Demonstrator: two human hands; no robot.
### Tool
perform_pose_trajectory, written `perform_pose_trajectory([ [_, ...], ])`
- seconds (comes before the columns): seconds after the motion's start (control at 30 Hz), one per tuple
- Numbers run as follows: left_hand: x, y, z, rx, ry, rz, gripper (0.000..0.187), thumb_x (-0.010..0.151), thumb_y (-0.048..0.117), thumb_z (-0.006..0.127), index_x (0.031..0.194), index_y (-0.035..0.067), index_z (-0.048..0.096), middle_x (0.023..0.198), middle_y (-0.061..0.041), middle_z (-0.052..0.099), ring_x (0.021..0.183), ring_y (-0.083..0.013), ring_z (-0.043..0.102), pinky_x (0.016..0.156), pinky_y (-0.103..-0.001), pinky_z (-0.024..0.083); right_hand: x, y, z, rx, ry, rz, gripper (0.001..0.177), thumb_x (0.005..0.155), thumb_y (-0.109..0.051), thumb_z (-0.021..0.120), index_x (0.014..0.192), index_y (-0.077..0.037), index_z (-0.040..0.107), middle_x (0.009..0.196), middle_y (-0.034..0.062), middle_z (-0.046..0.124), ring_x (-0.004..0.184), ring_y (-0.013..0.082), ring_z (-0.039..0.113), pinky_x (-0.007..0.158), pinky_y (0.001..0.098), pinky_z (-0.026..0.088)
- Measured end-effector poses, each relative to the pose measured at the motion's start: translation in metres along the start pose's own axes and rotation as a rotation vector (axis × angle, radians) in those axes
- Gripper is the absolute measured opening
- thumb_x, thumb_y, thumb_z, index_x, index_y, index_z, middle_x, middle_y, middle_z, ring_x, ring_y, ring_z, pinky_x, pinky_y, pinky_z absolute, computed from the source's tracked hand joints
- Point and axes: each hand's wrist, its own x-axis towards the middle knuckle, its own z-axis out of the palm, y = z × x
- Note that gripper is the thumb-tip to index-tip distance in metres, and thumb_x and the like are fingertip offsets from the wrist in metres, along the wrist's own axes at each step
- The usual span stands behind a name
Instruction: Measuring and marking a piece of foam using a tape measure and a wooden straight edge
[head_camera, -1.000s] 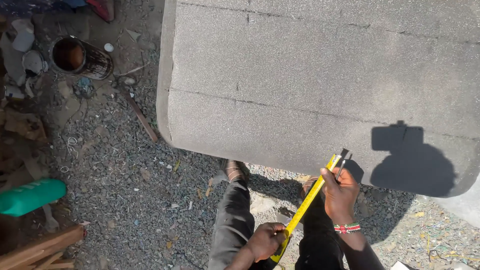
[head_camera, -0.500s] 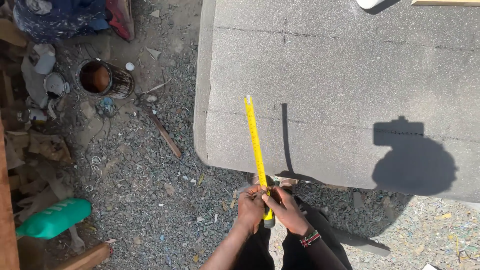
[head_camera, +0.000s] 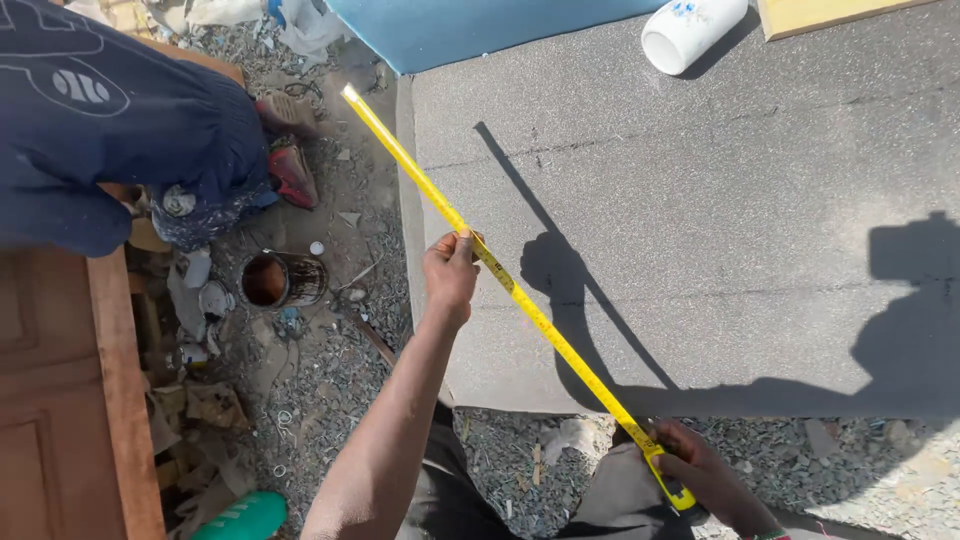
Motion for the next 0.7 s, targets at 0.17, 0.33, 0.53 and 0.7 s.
perform_pose_trajectory([
  [0.17,0.085,0.008,0.018,0.020,-0.114,-0.023,0.030,0.116,0.027,0.060,0.095,0.014,0.076,0.089,0.000,0.065,0.082,-0.0160,0.050,0.075,-0.034,0.043,-0.026,0.031,0.001,0.091,0.164,0.296,0.037,0.108,-0.020,0.064,0.118,0.008,0.085,0.099,0.0231,0.074,0.092,0.0326,0.067,0.083,0.0398,0.041],
  [0.33,0.149,-0.033,0.027,0.209,-0.502,0.026,0.035,0.109,0.016,0.070,0.076,0.008,0.070,0.077,-0.005,0.070,0.075,-0.0146,0.065,0.068,-0.029,0.059,0.007,0.136,0.116,-0.122,0.638,0.350,0.019,0.094,-0.013,0.083,0.095,-0.003,0.098,0.075,0.0155,0.089,0.074,0.0222,0.081,0.081,0.0295,0.055],
  [0.53,0.189,-0.022,0.001,0.717,-0.610,0.344,0.030,0.104,0.034,0.076,0.078,0.018,0.079,0.060,0.008,0.060,0.055,-0.0080,0.046,0.053,-0.031,0.040,0.045,0.210,0.232,0.070,0.522,0.207,0.021,0.104,-0.018,0.073,0.091,-0.003,0.076,0.076,0.0109,0.065,0.066,0.0201,0.056,0.058,0.0364,0.050],
  [0.7,0.199,-0.017,0.004,1.044,-0.554,0.748,0.041,0.096,0.056,0.075,0.113,0.019,0.065,0.124,-0.005,0.062,0.122,-0.0306,0.052,0.099,-0.055,0.042,0.063,0.160,0.264,-0.342,0.580,0.177,0.028,0.104,-0.040,0.059,0.088,-0.019,0.068,0.067,0.0011,0.065,0.059,0.0162,0.066,0.065,0.0368,0.051],
])
